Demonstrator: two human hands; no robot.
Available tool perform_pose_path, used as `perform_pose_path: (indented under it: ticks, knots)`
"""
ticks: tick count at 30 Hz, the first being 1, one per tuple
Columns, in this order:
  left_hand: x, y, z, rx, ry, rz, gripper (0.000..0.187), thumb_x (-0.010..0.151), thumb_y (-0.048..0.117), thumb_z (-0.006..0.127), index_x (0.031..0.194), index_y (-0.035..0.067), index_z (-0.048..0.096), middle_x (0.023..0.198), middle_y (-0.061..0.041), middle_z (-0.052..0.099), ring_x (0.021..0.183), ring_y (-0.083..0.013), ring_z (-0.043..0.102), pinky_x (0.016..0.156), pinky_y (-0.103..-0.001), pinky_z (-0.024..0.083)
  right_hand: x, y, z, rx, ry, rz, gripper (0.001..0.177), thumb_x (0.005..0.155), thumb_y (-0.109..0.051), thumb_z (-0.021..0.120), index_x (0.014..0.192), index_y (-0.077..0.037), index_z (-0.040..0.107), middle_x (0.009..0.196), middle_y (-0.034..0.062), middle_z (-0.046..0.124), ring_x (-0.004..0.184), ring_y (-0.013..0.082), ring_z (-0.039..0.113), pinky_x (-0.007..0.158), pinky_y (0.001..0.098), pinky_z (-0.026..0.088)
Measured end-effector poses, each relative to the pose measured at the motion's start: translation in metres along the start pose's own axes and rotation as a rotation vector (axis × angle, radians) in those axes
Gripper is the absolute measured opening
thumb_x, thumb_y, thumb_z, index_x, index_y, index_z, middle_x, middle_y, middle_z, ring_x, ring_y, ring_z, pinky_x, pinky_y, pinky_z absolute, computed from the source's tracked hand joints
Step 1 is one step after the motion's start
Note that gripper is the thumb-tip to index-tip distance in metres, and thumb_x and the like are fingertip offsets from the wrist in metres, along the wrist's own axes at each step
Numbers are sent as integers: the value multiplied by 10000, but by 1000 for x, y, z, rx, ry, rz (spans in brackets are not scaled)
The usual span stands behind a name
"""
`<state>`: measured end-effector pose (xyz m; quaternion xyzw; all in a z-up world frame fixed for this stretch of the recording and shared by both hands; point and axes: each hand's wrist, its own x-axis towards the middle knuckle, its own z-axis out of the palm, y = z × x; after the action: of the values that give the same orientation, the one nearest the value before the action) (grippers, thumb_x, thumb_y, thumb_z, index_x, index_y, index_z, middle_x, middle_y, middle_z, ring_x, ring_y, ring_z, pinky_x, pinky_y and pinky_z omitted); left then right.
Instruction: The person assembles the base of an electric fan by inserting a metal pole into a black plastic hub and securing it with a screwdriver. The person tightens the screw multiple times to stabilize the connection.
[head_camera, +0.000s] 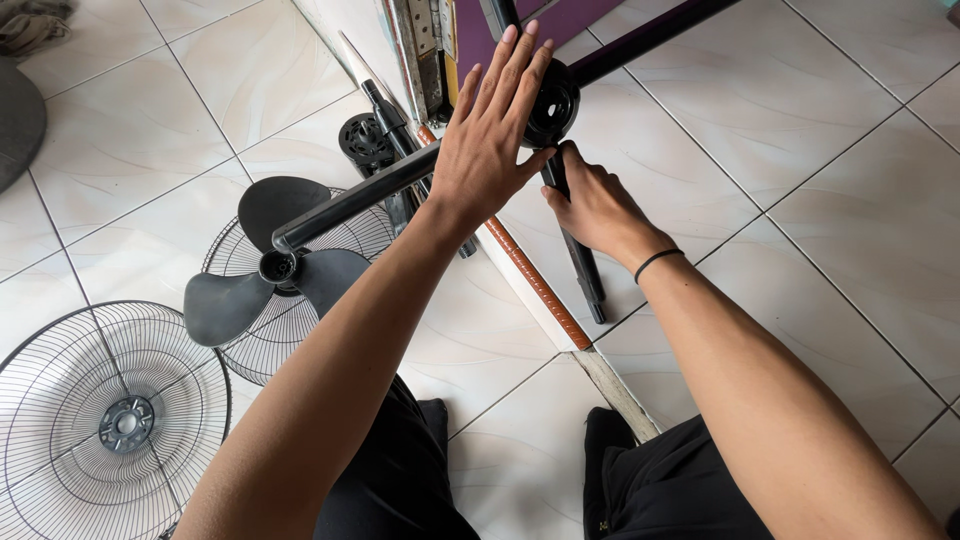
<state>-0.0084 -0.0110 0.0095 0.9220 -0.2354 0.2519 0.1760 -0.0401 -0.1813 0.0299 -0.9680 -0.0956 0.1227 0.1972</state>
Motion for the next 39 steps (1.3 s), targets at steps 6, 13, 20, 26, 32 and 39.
perform_pose_path:
  ticks: [6,13,20,26,32,39]
  knots:
    - [0,16,-17,6,49,16,1125,868,475,860,1667,203,115,1734,-47,86,1613,-248,93,1354,-512,112,-13,9,-21,-35,66,-12,383,993,-226,604,1279,-34,436,897,296,702,861,489,689,740,559,541]
    - [2,28,-24,79,71,40,1091,840,482,865,1632,239,156,1722,-75,103,1605,-253,92,1342,-561,57,-24,30,-46,-140,184,-11,326,990,-201,625,1269,-94,495,975,232,713,907,459,676,777,554,528]
    - [3,33,-28,84,-68,36,1281,645,557,920,1616,306,122,1683,-103,188,1569,-272,202,1328,-567,70,-29,35,-60,-228,304,-161,352,940,-72,662,1287,-116,625,1040,160,730,931,429,670,805,527,522]
    - [-1,29,-30,-69,-198,-67,1347,521,568,982,1562,324,163,1522,-254,334,1260,-424,546,1027,-546,493,-19,41,-57,-230,375,-320,336,897,28,646,1216,-74,680,1214,95,714,1163,341,620,1049,572,412]
    - [-9,25,-33,-259,-100,-124,1157,596,451,979,1504,198,308,1348,-239,467,1016,-411,698,779,-472,656,-6,43,-46,-210,467,-354,366,958,67,601,1280,-86,682,1378,68,633,1399,325,474,1249,602,194]
    - [-9,24,-35,-277,-149,-335,1080,621,465,965,1477,183,370,1315,-224,471,993,-404,704,738,-485,658,0,36,-46,-199,541,-322,502,970,-73,687,1450,-63,542,1582,163,419,1506,389,282,1214,635,138]
